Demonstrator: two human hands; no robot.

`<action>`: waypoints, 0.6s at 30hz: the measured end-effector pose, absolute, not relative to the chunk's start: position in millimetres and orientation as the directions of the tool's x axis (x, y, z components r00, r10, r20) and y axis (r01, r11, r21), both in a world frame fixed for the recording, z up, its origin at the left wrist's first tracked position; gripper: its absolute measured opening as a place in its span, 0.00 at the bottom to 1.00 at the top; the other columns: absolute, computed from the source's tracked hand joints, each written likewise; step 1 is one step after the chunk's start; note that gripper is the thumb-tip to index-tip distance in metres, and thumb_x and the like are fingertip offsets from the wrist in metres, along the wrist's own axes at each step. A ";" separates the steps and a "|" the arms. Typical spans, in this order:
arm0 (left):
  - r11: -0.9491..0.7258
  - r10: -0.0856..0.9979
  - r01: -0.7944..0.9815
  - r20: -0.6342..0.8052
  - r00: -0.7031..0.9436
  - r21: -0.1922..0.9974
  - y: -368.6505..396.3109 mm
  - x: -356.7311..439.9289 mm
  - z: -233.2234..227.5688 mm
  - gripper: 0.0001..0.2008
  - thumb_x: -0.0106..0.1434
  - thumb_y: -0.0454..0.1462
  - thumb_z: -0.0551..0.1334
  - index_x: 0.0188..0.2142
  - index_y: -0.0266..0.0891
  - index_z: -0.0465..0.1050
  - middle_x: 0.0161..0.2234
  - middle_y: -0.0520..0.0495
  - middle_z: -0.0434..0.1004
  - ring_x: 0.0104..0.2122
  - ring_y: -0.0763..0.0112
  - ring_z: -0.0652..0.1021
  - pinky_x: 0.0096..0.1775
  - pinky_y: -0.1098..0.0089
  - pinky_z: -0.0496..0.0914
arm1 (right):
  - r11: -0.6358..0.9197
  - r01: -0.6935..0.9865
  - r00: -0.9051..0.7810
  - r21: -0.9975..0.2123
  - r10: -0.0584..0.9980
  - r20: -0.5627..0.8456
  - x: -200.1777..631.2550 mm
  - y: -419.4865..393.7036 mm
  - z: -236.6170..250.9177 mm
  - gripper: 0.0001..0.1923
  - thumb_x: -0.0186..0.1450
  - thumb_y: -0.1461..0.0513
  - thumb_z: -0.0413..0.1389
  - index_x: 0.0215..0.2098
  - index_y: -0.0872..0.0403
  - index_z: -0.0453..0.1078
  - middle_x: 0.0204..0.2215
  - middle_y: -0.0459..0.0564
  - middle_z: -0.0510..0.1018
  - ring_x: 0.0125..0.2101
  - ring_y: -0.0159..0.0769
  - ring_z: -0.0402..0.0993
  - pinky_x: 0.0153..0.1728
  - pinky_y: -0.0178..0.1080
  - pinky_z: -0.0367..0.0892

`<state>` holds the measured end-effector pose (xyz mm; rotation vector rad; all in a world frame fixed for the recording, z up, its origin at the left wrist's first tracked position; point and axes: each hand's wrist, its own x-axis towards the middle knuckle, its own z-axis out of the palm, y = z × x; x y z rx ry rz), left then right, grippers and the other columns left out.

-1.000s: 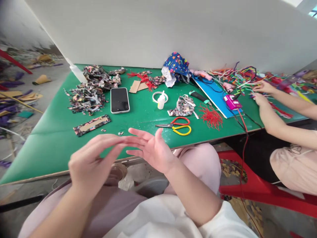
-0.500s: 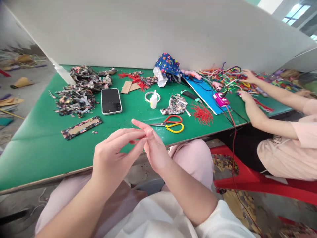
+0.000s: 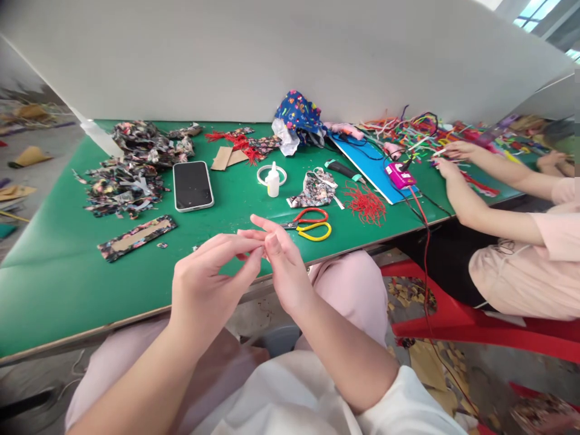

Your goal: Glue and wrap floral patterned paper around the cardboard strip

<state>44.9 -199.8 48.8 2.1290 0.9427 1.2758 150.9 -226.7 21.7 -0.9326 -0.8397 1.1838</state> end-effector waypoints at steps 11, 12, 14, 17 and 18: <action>-0.504 0.857 0.274 0.435 0.276 0.819 -197.2 55.8 43.8 0.05 0.60 0.34 0.59 0.32 0.40 0.74 0.29 0.54 0.79 0.29 0.76 0.77 0.34 0.76 0.69 | 0.157 -0.415 0.246 -0.896 0.968 0.056 169.6 -224.2 10.1 0.13 0.64 0.54 0.53 0.43 0.51 0.71 0.35 0.48 0.77 0.37 0.32 0.74 0.42 0.37 0.69; -0.465 0.879 0.267 0.405 0.252 0.844 -195.4 55.8 40.3 0.05 0.61 0.35 0.59 0.33 0.41 0.74 0.30 0.54 0.80 0.30 0.76 0.77 0.35 0.76 0.69 | 0.162 -0.421 0.272 -0.892 0.961 0.046 173.8 -224.5 8.6 0.10 0.63 0.56 0.54 0.39 0.52 0.71 0.31 0.46 0.77 0.33 0.30 0.73 0.39 0.35 0.70; -0.384 0.918 0.260 0.337 0.207 0.886 -189.6 54.6 31.9 0.07 0.63 0.37 0.57 0.35 0.41 0.74 0.28 0.54 0.79 0.30 0.75 0.77 0.36 0.75 0.69 | 0.162 -0.445 0.309 -0.881 0.951 0.019 185.1 -226.3 5.7 0.05 0.63 0.60 0.54 0.33 0.53 0.69 0.20 0.41 0.71 0.24 0.26 0.70 0.33 0.33 0.69; -0.282 0.957 0.292 0.244 0.159 0.914 -176.3 51.3 18.1 0.12 0.65 0.39 0.53 0.29 0.40 0.70 0.25 0.53 0.77 0.27 0.76 0.74 0.33 0.75 0.68 | 0.140 -0.500 0.318 -0.855 0.948 -0.030 208.6 -232.5 1.5 0.08 0.65 0.60 0.49 0.28 0.52 0.61 0.12 0.36 0.60 0.14 0.24 0.59 0.21 0.31 0.65; -0.265 0.960 0.313 0.222 0.169 0.912 -171.6 50.4 13.8 0.15 0.66 0.39 0.51 0.26 0.39 0.69 0.24 0.53 0.76 0.26 0.76 0.73 0.32 0.75 0.68 | 0.131 -0.503 0.330 -0.854 0.943 -0.050 217.8 -235.4 0.2 0.08 0.65 0.60 0.48 0.27 0.52 0.59 0.11 0.35 0.58 0.12 0.24 0.56 0.18 0.30 0.63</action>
